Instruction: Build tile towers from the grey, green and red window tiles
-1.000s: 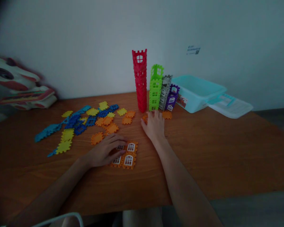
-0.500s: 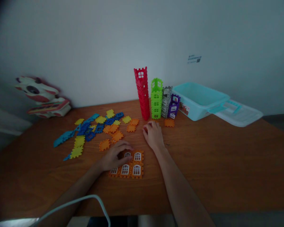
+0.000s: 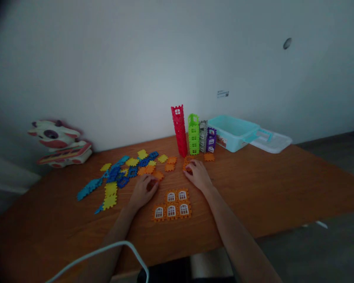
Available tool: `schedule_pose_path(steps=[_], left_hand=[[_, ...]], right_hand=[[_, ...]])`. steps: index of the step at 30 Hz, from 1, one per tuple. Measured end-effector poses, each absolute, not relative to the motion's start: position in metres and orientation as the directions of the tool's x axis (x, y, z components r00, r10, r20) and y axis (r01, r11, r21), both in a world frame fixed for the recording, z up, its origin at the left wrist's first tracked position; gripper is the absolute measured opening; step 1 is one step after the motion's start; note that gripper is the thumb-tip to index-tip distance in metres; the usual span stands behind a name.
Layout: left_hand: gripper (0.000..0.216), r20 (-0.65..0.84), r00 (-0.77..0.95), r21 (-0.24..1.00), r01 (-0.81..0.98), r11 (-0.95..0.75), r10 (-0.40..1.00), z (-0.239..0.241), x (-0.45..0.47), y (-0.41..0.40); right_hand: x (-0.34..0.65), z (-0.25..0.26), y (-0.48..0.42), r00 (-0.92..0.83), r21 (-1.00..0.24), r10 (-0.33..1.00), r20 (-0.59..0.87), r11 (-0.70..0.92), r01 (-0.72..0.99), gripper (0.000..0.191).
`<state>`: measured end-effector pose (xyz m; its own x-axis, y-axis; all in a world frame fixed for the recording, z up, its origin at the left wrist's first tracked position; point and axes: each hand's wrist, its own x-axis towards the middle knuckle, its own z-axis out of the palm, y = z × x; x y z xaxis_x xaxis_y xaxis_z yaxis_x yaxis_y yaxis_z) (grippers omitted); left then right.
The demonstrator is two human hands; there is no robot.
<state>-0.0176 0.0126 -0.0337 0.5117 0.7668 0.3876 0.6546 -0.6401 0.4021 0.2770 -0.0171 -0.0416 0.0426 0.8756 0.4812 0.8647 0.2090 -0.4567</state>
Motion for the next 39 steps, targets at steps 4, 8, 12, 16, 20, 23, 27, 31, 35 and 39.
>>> schedule_pose_path(steps=[4, 8, 12, 16, 20, 23, 27, 31, 35, 39], left_hand=[[0.024, 0.405, 0.575, 0.383, 0.600, -0.703, 0.711, -0.038, -0.016, 0.008], [0.031, 0.374, 0.658, 0.323, 0.568, -0.757, 0.654, -0.038, -0.016, 0.004], [0.041, 0.361, 0.678, 0.311, 0.560, -0.768, 0.641, -0.037, -0.018, 0.002], [0.040, 0.427, 0.641, 0.336, 0.543, -0.770, 0.638, -0.039, -0.019, 0.002], [0.029, 0.510, 0.565, 0.416, 0.497, -0.761, 0.648, -0.039, -0.016, 0.002], [0.023, 0.536, 0.451, 0.558, 0.445, -0.700, 0.714, -0.038, -0.008, -0.001], [0.031, 0.425, 0.341, 0.781, 0.330, -0.530, 0.839, -0.035, 0.005, -0.008], [0.035, 0.286, 0.382, 0.903, 0.199, -0.380, 0.879, -0.032, 0.012, -0.012], [0.042, 0.215, 0.417, 0.952, 0.111, -0.284, 0.883, -0.030, 0.010, -0.008], [0.050, 0.099, 0.458, 0.983, 0.092, -0.158, 0.883, -0.026, 0.002, 0.000]], right_hand=[[0.274, -0.038, -0.016, 0.045, -0.476, 0.855, 0.517, 0.243, 0.845, 0.008], [0.272, -0.031, -0.020, 0.058, -0.508, 0.841, 0.538, 0.268, 0.818, 0.014], [0.270, -0.026, -0.023, 0.060, -0.537, 0.825, 0.563, 0.309, 0.785, 0.015], [0.263, -0.028, -0.023, 0.035, -0.548, 0.803, 0.594, 0.373, 0.748, 0.030], [0.245, -0.034, -0.022, -0.053, -0.542, 0.782, 0.621, 0.477, 0.692, 0.036], [0.229, -0.039, -0.023, -0.111, -0.536, 0.746, 0.657, 0.566, 0.626, 0.041], [0.212, -0.040, -0.030, -0.158, -0.561, 0.739, 0.655, 0.616, 0.553, 0.049], [0.202, -0.034, -0.037, -0.247, -0.573, 0.729, 0.638, 0.664, 0.480, 0.047], [0.199, -0.027, -0.041, -0.301, -0.562, 0.716, 0.630, 0.688, 0.459, 0.049], [0.204, -0.023, -0.040, -0.308, -0.603, 0.755, 0.579, 0.650, 0.462, 0.051]])
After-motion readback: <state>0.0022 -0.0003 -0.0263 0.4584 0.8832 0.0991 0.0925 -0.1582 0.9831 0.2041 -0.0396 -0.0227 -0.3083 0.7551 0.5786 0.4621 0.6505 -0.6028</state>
